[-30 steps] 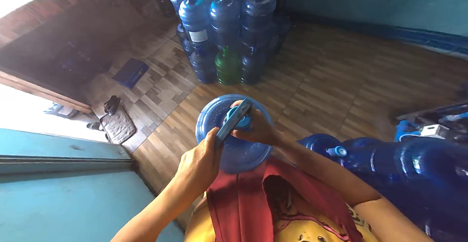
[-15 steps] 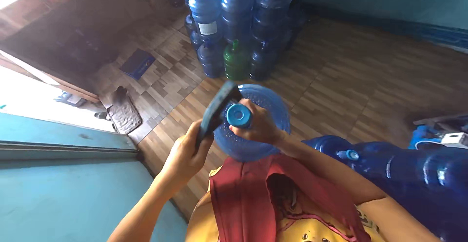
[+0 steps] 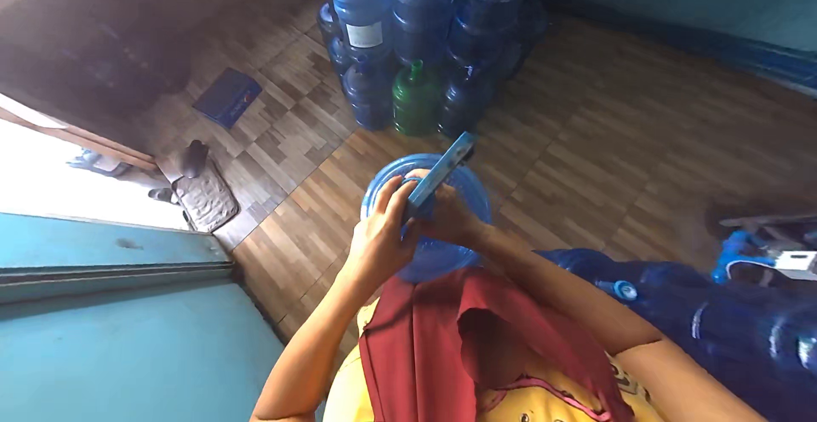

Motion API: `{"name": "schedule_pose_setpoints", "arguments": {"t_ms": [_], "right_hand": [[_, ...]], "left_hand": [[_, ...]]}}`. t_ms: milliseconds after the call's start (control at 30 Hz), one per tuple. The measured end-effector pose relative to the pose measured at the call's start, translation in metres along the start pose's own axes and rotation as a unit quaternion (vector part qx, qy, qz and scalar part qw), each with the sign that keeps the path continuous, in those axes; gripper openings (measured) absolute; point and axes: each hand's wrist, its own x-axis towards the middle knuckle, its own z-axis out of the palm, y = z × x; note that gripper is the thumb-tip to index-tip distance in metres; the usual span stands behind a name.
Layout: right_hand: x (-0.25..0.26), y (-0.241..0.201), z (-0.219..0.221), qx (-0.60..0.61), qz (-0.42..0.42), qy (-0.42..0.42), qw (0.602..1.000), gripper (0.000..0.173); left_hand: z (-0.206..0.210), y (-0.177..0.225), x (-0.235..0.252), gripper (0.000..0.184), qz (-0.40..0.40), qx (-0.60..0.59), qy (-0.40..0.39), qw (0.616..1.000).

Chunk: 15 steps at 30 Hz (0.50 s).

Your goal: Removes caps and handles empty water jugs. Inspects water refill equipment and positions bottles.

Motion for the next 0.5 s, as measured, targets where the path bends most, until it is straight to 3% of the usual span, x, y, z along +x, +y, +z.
{"name": "schedule_pose_setpoints", "arguments": {"t_ms": [100, 233, 333, 500], "right_hand": [[0.037, 0.022, 0.016, 0.032, -0.009, -0.018, 0.999, 0.061], [0.100, 0.045, 0.027, 0.092, -0.016, -0.032, 0.995, 0.068], [0.145, 0.063, 0.031, 0.123, -0.006, -0.047, 0.991, 0.069], [0.211, 0.089, 0.039, 0.127, 0.037, -0.130, 0.983, 0.066]], "left_hand": [[-0.006, -0.035, 0.031, 0.048, 0.018, 0.037, 0.005, 0.999], [-0.026, -0.071, 0.085, 0.034, 0.062, 0.093, 0.030, 0.993], [-0.048, -0.091, 0.132, 0.029, 0.082, 0.122, 0.006, 0.989], [-0.084, -0.125, 0.205, 0.030, -0.003, 0.065, -0.075, 0.995]]}}
